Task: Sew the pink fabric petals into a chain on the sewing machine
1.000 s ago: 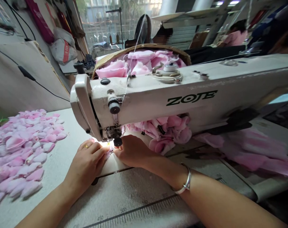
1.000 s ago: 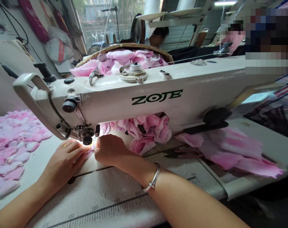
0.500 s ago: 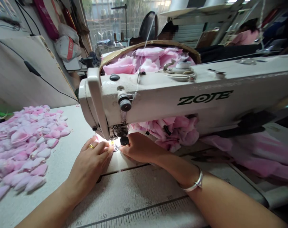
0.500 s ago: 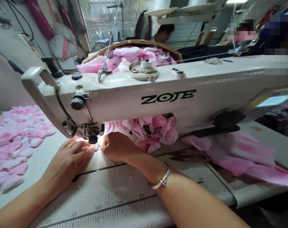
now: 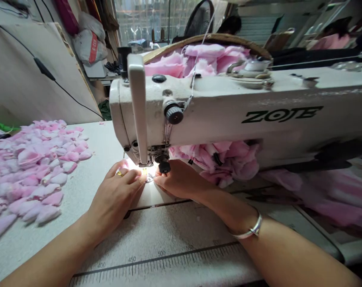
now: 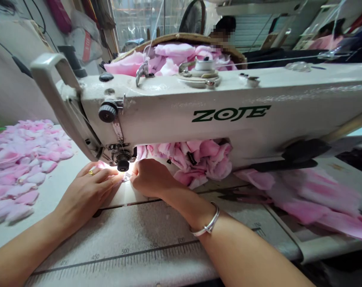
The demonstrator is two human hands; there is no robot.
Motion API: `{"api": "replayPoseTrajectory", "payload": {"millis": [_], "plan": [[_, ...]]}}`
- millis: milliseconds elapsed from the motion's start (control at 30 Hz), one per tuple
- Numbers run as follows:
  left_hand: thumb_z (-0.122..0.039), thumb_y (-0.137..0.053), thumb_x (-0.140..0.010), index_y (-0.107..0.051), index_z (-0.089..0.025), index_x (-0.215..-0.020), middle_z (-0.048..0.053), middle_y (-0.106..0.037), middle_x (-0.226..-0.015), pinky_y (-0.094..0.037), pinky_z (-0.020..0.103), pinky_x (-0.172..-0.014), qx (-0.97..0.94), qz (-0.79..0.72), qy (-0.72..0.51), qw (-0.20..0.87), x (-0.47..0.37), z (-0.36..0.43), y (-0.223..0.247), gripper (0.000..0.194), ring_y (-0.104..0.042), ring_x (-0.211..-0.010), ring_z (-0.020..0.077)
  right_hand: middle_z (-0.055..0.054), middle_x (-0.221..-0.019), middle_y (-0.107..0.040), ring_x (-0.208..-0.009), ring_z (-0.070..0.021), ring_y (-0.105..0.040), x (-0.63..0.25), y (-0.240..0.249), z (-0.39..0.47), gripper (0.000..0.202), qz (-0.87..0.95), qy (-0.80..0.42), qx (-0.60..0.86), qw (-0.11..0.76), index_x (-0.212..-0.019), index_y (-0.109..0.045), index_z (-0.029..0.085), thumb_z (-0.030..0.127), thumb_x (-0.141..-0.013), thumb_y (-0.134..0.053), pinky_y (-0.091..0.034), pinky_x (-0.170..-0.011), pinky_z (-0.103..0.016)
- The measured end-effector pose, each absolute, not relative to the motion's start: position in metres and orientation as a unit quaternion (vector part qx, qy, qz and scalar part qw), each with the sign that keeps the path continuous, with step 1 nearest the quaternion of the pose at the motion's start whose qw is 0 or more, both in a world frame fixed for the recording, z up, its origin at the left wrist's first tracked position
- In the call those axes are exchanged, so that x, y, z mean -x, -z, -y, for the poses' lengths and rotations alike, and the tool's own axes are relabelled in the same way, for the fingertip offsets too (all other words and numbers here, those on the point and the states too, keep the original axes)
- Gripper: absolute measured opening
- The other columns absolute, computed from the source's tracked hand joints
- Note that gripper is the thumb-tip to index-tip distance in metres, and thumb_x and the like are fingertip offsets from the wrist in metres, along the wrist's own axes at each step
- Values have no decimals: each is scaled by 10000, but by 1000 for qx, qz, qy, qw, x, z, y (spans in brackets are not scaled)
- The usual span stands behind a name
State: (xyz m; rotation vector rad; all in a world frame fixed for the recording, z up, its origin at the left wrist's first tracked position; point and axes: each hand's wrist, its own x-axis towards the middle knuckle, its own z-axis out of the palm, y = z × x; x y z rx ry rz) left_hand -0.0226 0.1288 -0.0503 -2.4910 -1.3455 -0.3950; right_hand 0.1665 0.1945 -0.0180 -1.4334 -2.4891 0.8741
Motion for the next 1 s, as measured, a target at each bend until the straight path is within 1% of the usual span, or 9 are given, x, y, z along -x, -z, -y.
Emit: {"api": "replayPoseTrajectory", "payload": {"millis": [167, 300, 367, 467, 567, 633, 700, 833, 1000], "plan": [[-134, -429, -945, -598, -205, -1120, 32, -661, -1029, -346, 486, -1035, 864, 463, 146, 129, 23, -129, 48, 253, -608, -926, 197, -26, -631, -600, -568, -129, -487, -166, 21, -195, 160, 834, -266, 480, 58, -597, -577, 183, 228, -746, -538, -281, -505, -273], [-132, -442, -939, -589, -230, -1142, 30, -659, -1050, -358, 509, -1012, 865, 464, 158, 108, 25, -130, 51, 269, -601, -940, 208, -48, -725, -650, -642, -159, -527, -165, 22, -195, 141, 848, -222, 478, 57, -724, -651, 187, 250, -770, -534, -303, -535, -287], [-151, -439, -947, -590, -238, -1134, 29, -656, -1061, -414, 472, -944, 864, 463, 177, 91, 27, -131, 53, 256, -595, -924, 205, -60, -739, -659, -670, -176, -547, -166, 19, -193, 155, 858, -197, 472, 48, -766, -668, 183, 250, -786, -530, -311, -548, -294], [-185, -437, -954, -606, -221, -1049, 26, -657, -1027, -463, 395, -864, 856, 471, 205, 55, 30, -134, 55, 197, -590, -911, 191, -76, -709, -653, -668, -198, -569, -172, 14, -188, 192, 872, -143, 467, 36, -789, -680, 173, 288, -828, -531, -307, -548, -308], [-226, -466, -941, -608, -211, -982, 25, -643, -963, -485, 345, -796, 838, 500, 218, 27, 32, -137, 56, 149, -593, -884, 182, -84, -802, -668, -701, -211, -592, -182, 12, -183, 199, 895, -80, 438, 38, -891, -679, 176, 303, -873, -527, -307, -555, -315], [-239, -474, -931, -611, -213, -961, 23, -628, -921, -488, 315, -738, 827, 513, 229, 16, 33, -139, 56, 142, -593, -844, 172, -70, -890, -664, -731, -203, -597, -187, 14, -181, 167, 916, -50, 395, 45, -948, -665, 201, 271, -889, -525, -303, -549, -307], [-243, -481, -926, -607, -211, -944, 16, -612, -888, -481, 295, -705, 824, 514, 240, 7, 32, -140, 56, 131, -587, -813, 160, -55, -912, -649, -739, -191, -591, -189, 19, -180, 149, 932, -22, 358, 56, -956, -654, 216, 236, -900, -518, -284, -525, -297], [-236, -506, -922, -597, -201, -921, 8, -582, -863, -464, 281, -692, 826, 507, 248, 5, 32, -141, 56, 98, -567, -795, 150, -53, -853, -640, -736, -186, -585, -185, 29, -179, 157, 944, 19, 324, 69, -944, -648, 209, 155, -891, -511, -242, -494, -302], [-232, -443, -957, -609, -183, -921, 31, -585, -883, -453, 317, -698, 845, 483, 215, 77, 32, -140, 54, 176, -547, -799, 176, -41, -791, -658, -759, -195, -591, -180, 31, -178, 202, 952, 5, 299, 62, -912, -653, 192, 58, -824, -530, -233, -499, -315]]}}
